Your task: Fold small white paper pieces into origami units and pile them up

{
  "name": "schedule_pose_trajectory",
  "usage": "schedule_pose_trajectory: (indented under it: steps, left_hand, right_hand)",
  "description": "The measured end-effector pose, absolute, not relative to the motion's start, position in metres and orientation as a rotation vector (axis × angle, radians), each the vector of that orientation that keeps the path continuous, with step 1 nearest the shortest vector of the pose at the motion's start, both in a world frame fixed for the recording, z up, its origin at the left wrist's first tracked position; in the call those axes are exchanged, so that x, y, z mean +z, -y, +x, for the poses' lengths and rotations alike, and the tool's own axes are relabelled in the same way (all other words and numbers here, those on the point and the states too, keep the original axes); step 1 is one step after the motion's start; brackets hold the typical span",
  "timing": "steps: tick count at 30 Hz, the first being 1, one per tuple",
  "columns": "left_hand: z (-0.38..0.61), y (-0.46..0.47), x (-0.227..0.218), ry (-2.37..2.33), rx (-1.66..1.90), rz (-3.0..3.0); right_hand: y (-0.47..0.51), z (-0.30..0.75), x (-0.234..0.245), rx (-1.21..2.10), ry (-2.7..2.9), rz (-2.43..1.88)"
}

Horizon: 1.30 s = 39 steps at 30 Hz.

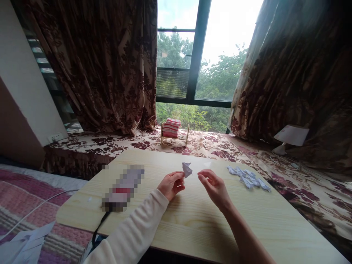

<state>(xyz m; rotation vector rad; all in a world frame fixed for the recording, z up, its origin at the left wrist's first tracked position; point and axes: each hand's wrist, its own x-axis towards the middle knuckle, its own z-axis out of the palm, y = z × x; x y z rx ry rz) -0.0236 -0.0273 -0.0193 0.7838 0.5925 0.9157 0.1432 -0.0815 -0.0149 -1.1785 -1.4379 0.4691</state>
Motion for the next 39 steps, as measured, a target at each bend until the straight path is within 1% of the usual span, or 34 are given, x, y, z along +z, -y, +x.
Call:
schedule_pose_trajectory:
  steps: [7,13,18,28,39]
  left_hand:
    - [-0.024,0.026,-0.021,-0.564,0.881,0.745]
    - [-0.023,0.025,-0.022,-0.565,0.862,0.749]
    - [-0.023,0.025,-0.022,-0.564,0.852,0.748]
    - [-0.022,0.026,-0.022,-0.616,0.911,0.773]
    - [-0.018,0.031,-0.022,-0.654,0.923,0.904]
  right_hand:
    - [0.084,0.126,-0.013,0.207,1.539,-1.156]
    - [0.083,0.124,-0.012,0.113,1.559,-1.173]
    - [0.082,0.124,-0.013,0.102,1.537,-1.186]
    - [0.081,0.124,-0.015,0.200,1.498,-1.160]
    - [0.078,0.119,-0.018,0.194,1.517,-1.140]
